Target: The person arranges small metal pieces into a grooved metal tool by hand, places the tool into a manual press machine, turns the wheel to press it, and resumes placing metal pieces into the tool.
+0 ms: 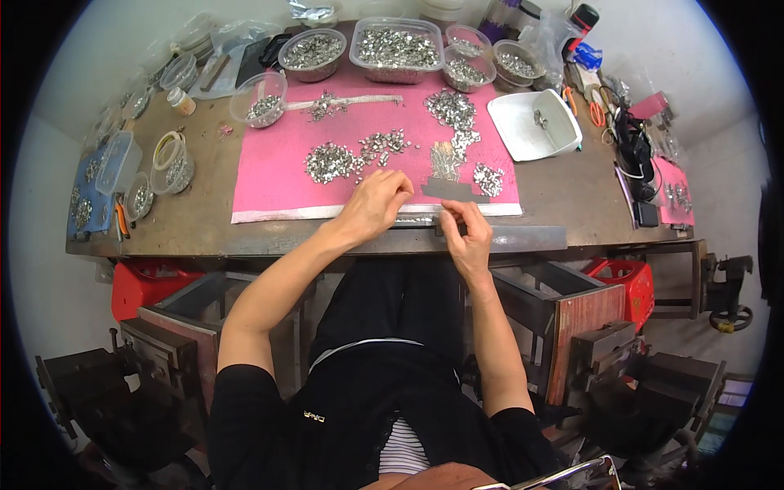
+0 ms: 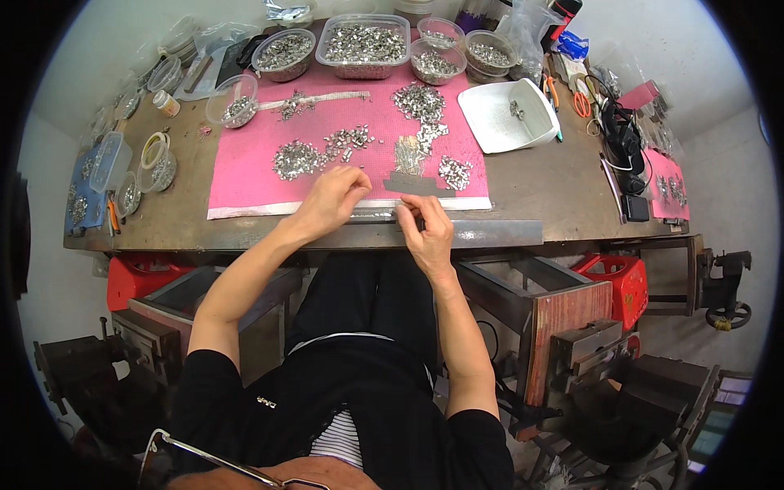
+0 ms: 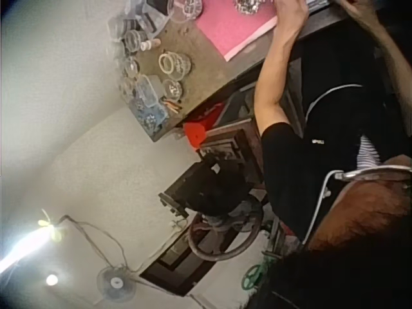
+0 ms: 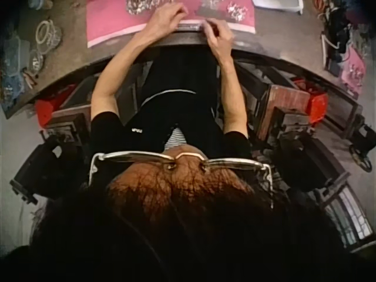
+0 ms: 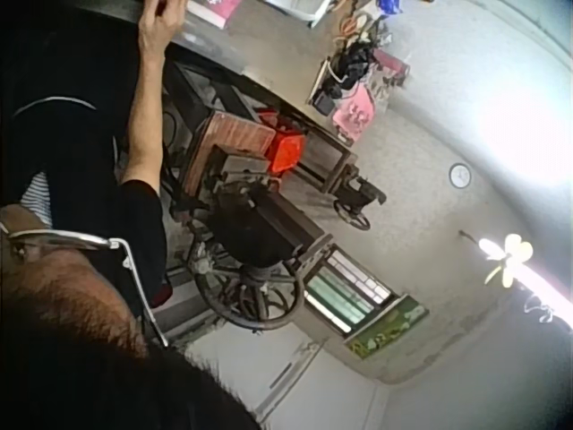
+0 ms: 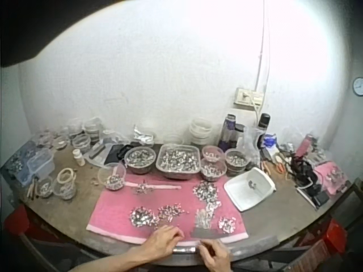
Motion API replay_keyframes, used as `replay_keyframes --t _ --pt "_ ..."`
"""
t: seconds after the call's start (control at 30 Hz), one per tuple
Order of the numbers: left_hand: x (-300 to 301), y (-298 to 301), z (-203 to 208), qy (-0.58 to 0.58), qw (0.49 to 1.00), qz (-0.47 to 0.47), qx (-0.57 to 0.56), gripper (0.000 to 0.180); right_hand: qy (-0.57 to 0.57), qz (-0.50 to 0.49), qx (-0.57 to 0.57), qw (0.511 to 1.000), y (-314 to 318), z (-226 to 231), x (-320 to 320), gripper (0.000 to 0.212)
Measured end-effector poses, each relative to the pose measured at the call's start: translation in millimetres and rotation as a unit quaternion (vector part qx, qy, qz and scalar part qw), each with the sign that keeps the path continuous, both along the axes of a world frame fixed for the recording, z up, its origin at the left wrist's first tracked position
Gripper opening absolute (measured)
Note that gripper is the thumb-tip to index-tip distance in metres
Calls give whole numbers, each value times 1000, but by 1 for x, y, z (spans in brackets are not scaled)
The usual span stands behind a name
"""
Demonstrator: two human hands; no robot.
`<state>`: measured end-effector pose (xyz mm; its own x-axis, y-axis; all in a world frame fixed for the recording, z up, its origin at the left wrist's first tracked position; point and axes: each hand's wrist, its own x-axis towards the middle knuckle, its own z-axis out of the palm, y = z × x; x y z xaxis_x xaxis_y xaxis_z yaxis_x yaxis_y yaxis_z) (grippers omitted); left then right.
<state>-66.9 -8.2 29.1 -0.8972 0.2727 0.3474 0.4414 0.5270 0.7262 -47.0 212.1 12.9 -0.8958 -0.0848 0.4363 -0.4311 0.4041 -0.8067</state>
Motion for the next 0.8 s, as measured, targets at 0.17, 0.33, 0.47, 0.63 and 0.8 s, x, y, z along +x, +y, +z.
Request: replay_keyframes --t 0.17,0.33,0.47,0.63,0.8 --pt "33 11 5 10 998 15 55 4 101 1 141 985 -8 2 -4 31" --pt "36 16 1 43 998 19 36 7 82 11 94 992 -5 -5 -5 28" --pt "36 14 -1 45 999 12 27 9 13 12 27 999 -2 -3 -2 19" --pt "36 17 -4 70 997 11 15 10 22 2 16 1000 -2 0 -1 13" --pt "42 19 -6 140 989 17 -55 12 25 -4 14 1000 -1 -2 -1 12"
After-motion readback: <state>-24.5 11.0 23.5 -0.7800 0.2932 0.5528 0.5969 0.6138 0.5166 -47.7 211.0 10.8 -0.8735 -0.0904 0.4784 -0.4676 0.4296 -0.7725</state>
